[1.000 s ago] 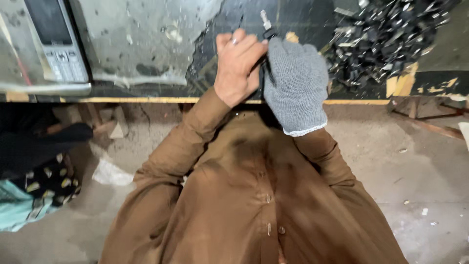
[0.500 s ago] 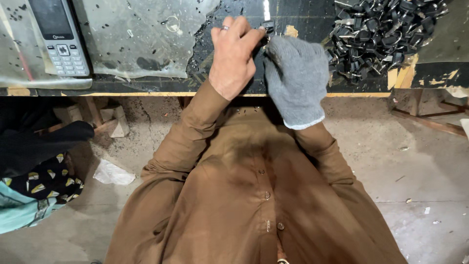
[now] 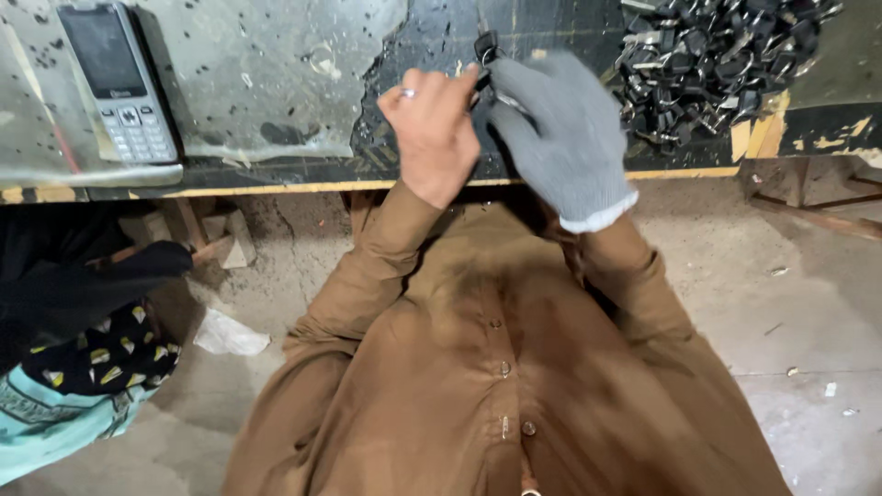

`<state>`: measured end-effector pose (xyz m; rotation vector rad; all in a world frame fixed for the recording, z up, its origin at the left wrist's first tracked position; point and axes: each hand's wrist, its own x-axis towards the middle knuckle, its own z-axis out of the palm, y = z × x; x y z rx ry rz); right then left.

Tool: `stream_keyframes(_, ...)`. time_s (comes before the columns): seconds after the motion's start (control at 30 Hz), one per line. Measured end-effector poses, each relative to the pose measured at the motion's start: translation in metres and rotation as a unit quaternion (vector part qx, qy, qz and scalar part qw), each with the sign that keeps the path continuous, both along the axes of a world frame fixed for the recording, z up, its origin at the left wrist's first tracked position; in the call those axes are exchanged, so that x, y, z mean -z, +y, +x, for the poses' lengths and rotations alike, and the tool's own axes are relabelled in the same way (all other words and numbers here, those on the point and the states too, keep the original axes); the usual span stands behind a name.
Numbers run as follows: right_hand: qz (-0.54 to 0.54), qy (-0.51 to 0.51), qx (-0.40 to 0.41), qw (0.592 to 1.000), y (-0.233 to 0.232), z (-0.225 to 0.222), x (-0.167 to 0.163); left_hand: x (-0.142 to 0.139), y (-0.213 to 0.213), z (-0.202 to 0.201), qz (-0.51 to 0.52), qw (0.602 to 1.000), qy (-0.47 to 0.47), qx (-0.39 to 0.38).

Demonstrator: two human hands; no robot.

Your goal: The person threads keys onto split rings at a workbench, picking a key and a ring, working the key onto the ring by hand, and placing the assembled key ring with a growing pile of finished rings on the table.

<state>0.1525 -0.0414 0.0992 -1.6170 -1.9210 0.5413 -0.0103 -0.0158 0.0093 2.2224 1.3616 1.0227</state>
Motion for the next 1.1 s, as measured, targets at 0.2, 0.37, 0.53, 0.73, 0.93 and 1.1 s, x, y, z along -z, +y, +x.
stream_keyframes(0.2, 0.045, -0.038, -0.033, 0.998, -0.026, 0.0, 0.003, 0.007, 0.002, -0.012, -0.08, 0.986, -0.147, 0.024)
stream_keyframes(0.37, 0.01, -0.084, -0.001, 0.996, -0.015, -0.013, 0.012, 0.015, -0.008, -0.01, 0.034, 0.997, -0.04, 0.06)
stream_keyframes(0.53, 0.016, 0.001, -0.03, 0.999, -0.001, -0.009, 0.009, 0.01, -0.01, -0.01, 0.021, 0.997, -0.05, 0.062)
stream_keyframes(0.73, -0.009, 0.222, -0.02, 0.975, -0.025, 0.029, 0.03, -0.037, -0.019, -0.032, -0.148, 0.974, -0.077, 0.155)
stream_keyframes(0.93, 0.065, 0.325, 0.212, 0.919, -0.056, 0.034, 0.088, -0.064, 0.032, -0.048, -0.093, 0.965, -0.016, 0.245)
stream_keyframes(1.1, 0.035, 0.539, 0.168, 0.825, -0.06, 0.033, 0.088, -0.039, 0.096, 0.02, 0.033, 0.957, -0.044, 0.286)
